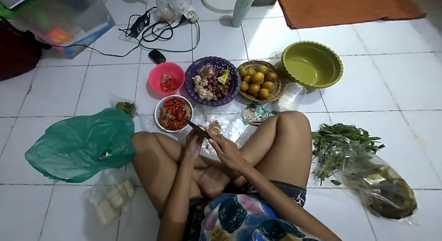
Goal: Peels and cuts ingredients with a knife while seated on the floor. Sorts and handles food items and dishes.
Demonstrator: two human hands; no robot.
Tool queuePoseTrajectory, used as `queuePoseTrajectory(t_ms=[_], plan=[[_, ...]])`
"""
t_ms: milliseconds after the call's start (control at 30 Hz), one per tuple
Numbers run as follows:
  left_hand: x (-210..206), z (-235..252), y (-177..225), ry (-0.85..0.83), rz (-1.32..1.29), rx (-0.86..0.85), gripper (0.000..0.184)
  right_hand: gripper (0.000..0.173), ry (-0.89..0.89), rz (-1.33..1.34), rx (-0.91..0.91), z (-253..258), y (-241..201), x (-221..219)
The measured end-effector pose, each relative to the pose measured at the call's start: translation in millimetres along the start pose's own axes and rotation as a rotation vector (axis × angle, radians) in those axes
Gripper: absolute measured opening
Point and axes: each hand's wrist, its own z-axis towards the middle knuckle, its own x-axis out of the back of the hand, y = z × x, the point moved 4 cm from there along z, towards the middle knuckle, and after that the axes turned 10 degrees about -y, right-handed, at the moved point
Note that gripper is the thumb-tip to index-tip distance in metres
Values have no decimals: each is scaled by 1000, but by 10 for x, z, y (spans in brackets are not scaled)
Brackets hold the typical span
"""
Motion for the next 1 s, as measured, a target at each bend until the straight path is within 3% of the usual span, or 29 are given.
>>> queuePoseTrajectory(t_ms=[467,667,1000], plan=[[-45,-45,29,-13,-37,-31,21,46,106,80,5,12,57,18],[-2,-48,18,0,-10,-52,21,50,-9,115,41,-29,2,-3],[-17,-37,41,9,-39,-29,22,49,29,42,53,-16,13,-24]])
